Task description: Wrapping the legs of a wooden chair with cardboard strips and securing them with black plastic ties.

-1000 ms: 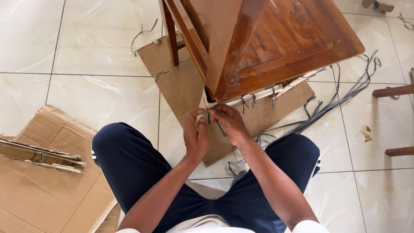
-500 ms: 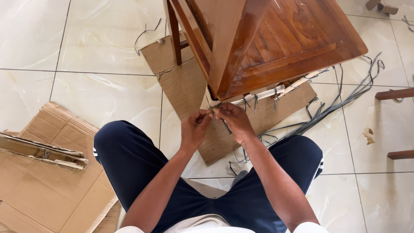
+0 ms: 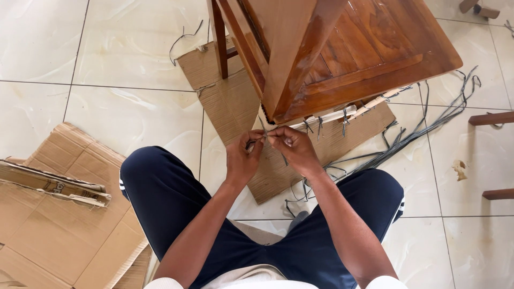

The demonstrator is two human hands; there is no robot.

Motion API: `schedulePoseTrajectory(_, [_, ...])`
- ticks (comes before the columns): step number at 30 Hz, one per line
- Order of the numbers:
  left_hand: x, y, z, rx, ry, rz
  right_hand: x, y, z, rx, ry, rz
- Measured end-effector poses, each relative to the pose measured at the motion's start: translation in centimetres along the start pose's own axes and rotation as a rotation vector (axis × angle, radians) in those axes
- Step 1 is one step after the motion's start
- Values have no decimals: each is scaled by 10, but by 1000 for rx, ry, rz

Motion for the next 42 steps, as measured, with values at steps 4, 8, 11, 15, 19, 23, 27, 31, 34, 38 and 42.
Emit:
schedulePoseTrajectory(4, [0, -1, -13, -57, 78, 10, 1, -6, 26, 77, -132, -49])
schedulePoseTrajectory(8, [-1, 0, -23, -58, 148, 22, 8, -14, 67, 204, -429, -130])
schedulePoseTrajectory(11, [-1, 1, -20, -68, 156, 20, 10, -18, 78, 284, -574, -169])
schedulePoseTrajectory(15, [-1, 1, -20, -87, 173, 4, 9, -24, 87, 406, -676, -219])
schedulePoseTrajectory(19, [-1, 1, -14, -75, 118, 0, 7, -26, 94, 442, -701, -255])
schedulePoseTrajectory(23, [4, 5, -1, 144, 41, -88, 7, -30, 100, 472, -718, -321])
schedulePoseTrajectory(27, [13, 10, 26, 332, -293, -179, 7, -32, 100, 468, -706, -352])
schedulePoseTrajectory(31, [10, 11, 51, 349, -478, -139, 6, -32, 100, 460, -706, -363])
schedulePoseTrajectory(34, [3, 11, 50, 386, -424, -102, 4, -32, 100, 464, -714, -371])
schedulePoseTrajectory(38, [1, 11, 49, 409, -357, -55, 2, -32, 96, 463, -719, -371])
schedulePoseTrajectory(42, [-3, 12, 56, 391, -482, -19, 3, -33, 96, 468, -682, -386])
Point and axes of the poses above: each hand's wrist, its own y-axis towards the middle knuckle, its own x-axis out of the back of the hand, z = x × y, the point moved 7 cm from there along y, towards the middle knuckle, and after that the axes turned 15 degrees about -y, right-handed, at the moved point
